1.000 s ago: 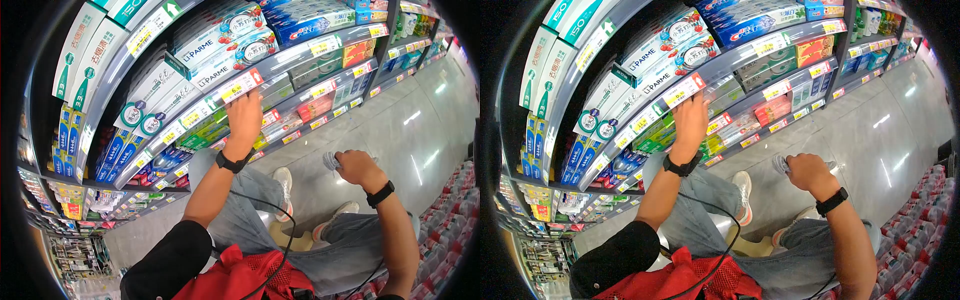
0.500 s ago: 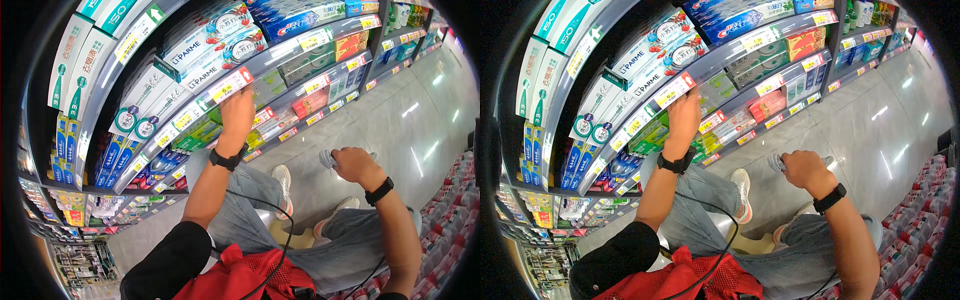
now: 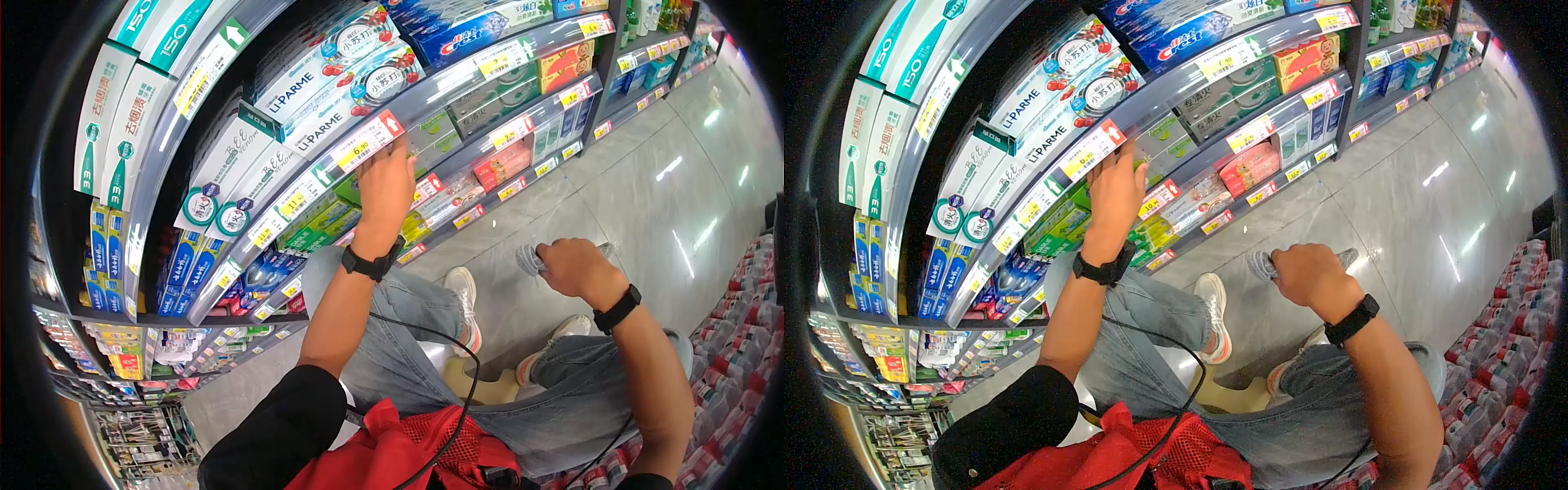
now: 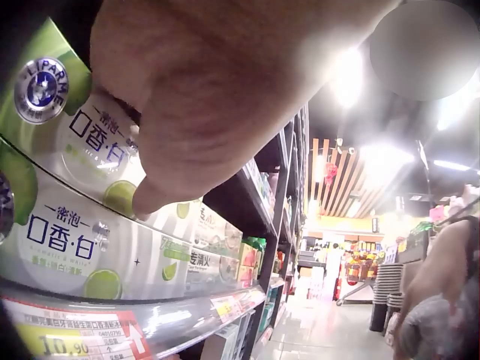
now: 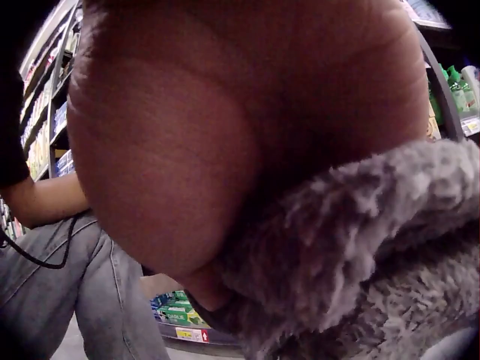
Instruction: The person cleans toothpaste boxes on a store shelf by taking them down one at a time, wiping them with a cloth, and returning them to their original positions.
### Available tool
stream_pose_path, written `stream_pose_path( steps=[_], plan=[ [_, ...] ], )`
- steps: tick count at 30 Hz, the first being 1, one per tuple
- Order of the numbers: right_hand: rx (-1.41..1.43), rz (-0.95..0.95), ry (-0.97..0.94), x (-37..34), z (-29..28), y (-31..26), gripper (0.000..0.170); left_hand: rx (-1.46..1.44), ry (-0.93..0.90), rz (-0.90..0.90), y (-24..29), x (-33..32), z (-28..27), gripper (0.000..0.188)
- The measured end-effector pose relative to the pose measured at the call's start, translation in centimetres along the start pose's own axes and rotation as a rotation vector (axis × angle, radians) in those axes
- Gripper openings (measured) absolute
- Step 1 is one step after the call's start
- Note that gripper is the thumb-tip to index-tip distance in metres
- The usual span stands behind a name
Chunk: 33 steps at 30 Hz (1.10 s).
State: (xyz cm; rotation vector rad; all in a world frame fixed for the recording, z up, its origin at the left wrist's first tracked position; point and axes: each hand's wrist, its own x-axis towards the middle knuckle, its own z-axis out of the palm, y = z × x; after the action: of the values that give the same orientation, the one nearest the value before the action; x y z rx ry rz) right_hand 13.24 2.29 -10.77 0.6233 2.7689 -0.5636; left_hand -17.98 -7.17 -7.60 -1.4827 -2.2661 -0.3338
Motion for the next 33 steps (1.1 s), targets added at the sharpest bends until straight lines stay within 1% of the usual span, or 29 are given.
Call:
stream_pose_path(
  steps=[2,3,5,9,12,13,15,16,17,20,22,24,25,27,28,29,31,32,33],
  plan=[
    [-0.013,0.027,-0.037,-0.1,-0.4,-0.1,0.027,0.045,0.06,0.015,-0.1,-0.1,0.4,0.057],
    [-0.011,0.035,-0.034,-0.2,-0.4,-0.1,0.027,0.041,0.061,0.022,-0.1,-0.1,0.5,0.057],
    [-0.002,0.031,-0.035,-0.3,-0.2,-0.1,0.026,0.042,0.011,-0.003,-0.4,-0.1,0.4,0.06],
    [0.015,0.064,-0.062,-0.4,-0.5,-0.4,0.024,0.072,-0.006,0.014,-0.1,-0.1,0.0,0.065],
    [-0.003,0.066,-0.093,-0.3,0.1,-0.1,0.023,0.14,-0.096,-0.042,0.4,0.0,-0.3,0.073],
    [0.011,0.057,-0.067,-0.3,0.5,0.1,0.025,0.134,-0.092,-0.027,0.4,0.1,-0.3,0.073],
    [0.032,0.061,-0.032,-0.5,0.4,0.1,0.026,0.063,-0.124,-0.059,0.4,0.1,-0.6,0.074],
    [0.017,0.073,-0.06,-0.6,-0.1,-0.1,0.024,0.06,-0.135,-0.071,0.6,0.1,-0.7,0.074],
    [0.006,0.086,-0.087,-0.7,-0.3,-0.3,0.023,0.057,-0.132,-0.048,0.4,0.1,-0.6,0.074],
    [0.012,0.096,-0.073,-0.8,0.1,0.0,0.022,0.056,-0.139,-0.084,0.1,0.2,-0.1,0.077],
    [0.007,0.112,-0.082,-0.7,0.4,0.3,0.022,0.066,-0.119,-0.062,0.0,0.2,0.5,0.077],
    [-0.011,0.096,-0.085,-0.4,0.3,0.0,0.022,0.061,-0.096,-0.046,0.2,0.3,-0.2,0.079],
    [0.0,0.109,-0.101,-0.6,0.1,-0.1,0.023,0.067,-0.121,-0.052,-0.2,0.4,0.1,0.078],
    [0.0,0.106,-0.107,-0.6,-0.5,-0.3,0.024,0.043,-0.06,-0.038,-0.3,0.1,0.3,0.077],
    [0.011,0.125,-0.108,-0.8,-0.6,-0.4,0.025,0.048,-0.109,-0.063,-0.2,0.1,0.3,0.081],
    [0.023,0.149,-0.11,-0.9,-0.8,-0.4,0.026,0.051,-0.1,-0.072,0.3,0.1,0.4,0.081],
    [-0.018,0.135,-0.098,-1.2,-0.5,-0.3,0.028,0.094,-0.085,-0.109,1.7,-0.3,0.4,0.091],
    [-0.054,0.141,-0.049,-1.3,-0.2,-0.3,0.027,0.083,-0.128,-0.098,2.3,-0.3,0.2,0.101],
    [-0.09,0.144,-0.001,-1.3,-0.1,-0.2,0.027,0.086,-0.124,-0.109,2.9,-0.5,0.1,0.101]
  ],
)
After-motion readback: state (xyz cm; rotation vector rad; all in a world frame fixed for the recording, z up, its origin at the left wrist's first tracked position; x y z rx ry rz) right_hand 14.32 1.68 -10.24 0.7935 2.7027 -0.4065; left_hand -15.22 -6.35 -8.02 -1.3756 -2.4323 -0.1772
